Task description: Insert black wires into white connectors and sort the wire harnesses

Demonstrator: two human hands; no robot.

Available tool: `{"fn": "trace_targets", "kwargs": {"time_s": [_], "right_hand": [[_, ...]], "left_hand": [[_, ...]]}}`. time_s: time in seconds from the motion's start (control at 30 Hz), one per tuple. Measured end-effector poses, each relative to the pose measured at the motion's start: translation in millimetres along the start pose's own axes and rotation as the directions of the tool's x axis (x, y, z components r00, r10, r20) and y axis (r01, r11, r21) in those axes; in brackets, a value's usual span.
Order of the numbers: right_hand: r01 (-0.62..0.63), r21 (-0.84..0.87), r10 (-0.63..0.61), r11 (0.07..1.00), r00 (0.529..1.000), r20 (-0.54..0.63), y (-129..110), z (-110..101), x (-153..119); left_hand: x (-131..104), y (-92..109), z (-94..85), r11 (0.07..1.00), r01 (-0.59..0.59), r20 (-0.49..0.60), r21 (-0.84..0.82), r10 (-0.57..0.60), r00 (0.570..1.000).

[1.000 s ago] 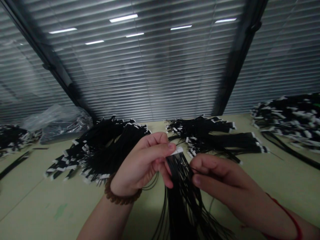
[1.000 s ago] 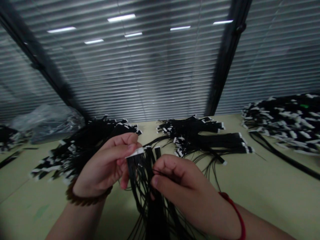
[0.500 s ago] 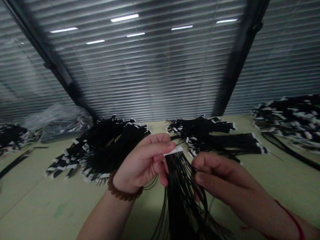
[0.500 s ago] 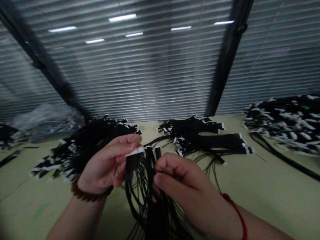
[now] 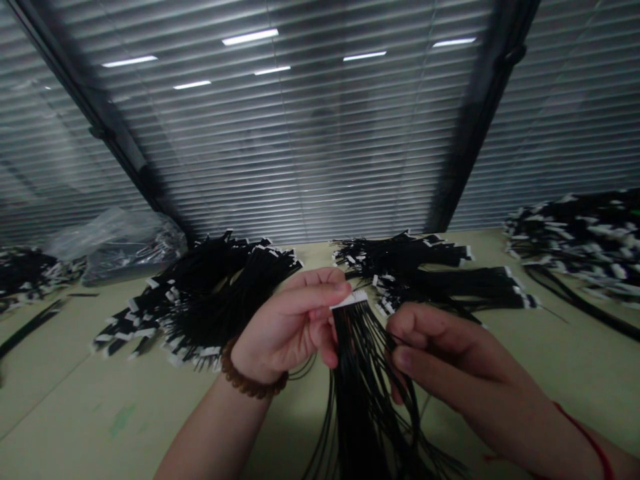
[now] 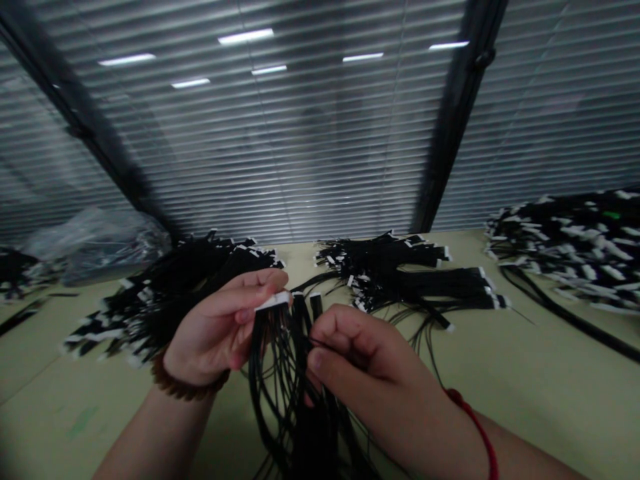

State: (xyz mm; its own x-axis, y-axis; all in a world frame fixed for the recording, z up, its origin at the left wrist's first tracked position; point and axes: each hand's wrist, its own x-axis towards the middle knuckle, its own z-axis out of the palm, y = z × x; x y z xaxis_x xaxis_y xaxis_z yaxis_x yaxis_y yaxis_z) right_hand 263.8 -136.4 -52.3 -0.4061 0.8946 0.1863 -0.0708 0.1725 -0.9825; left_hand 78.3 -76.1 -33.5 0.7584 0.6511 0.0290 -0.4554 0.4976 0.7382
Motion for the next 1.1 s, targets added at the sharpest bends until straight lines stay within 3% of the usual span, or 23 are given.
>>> {"fn": "trace_targets", "kwargs": {"time_s": [0.13, 0.3, 0.4, 0.47, 0.57, 0.63, 0.7, 0.87, 0.93, 1.1], "right_hand": [[0.094, -0.106, -0.1, 0.99, 0.993, -0.061, 2, 0, -1], [0.15, -0.175, -0.163, 0.973, 0.985, -0.063, 3, 0, -3], [0.206, -0.308, -0.241, 0.929, 0.967, -0.08, 6, 1, -4], [0.282, -0.436, -0.347, 0.855, 0.935, -0.075, 7, 2, -5], [0.449, -0.633, -0.559, 0.631, 0.829, 0.03, 8, 5, -6], [0.509, -0.704, -0.62, 0.495, 0.775, 0.124, 9, 7, -6], [0.504, -0.755, -0.62, 0.419, 0.767, 0.168, 10, 10, -7], [0.455, -0.84, -0.629, 0.296, 0.755, 0.187, 15, 15, -10], [0.462, -0.844, -0.632, 0.271, 0.747, 0.205, 16, 15, -10], [0.437, -0.835, -0.615, 0.336, 0.773, 0.157, 24, 19, -13]], "left_hand": [[5, 0, -8.1, 0.992, -0.042, 0.013, 0.12, 0.041, 0.999], [9, -4, -12.8, 0.991, -0.012, 0.03, 0.132, 0.008, 1.0], [11, -7, -9.4, 0.986, -0.077, 0.04, 0.147, 0.072, 0.997], [13, -9, -6.2, 0.982, -0.149, 0.057, 0.115, 0.143, 0.988], [18, -13, -2.0, 0.982, -0.183, 0.105, -0.035, 0.186, 0.977], [21, -18, -0.5, 0.969, -0.186, 0.148, -0.162, 0.211, 0.966], [25, -26, -0.2, 0.931, -0.242, 0.16, -0.275, 0.292, 0.943], [30, -43, 1.4, 0.809, -0.473, -0.059, -0.349, 0.485, 0.872], [30, -46, 3.3, 0.79, -0.503, -0.079, -0.351, 0.51, 0.856], [27, -46, 7.0, 0.79, -0.511, -0.127, -0.341, 0.499, 0.857]]}}
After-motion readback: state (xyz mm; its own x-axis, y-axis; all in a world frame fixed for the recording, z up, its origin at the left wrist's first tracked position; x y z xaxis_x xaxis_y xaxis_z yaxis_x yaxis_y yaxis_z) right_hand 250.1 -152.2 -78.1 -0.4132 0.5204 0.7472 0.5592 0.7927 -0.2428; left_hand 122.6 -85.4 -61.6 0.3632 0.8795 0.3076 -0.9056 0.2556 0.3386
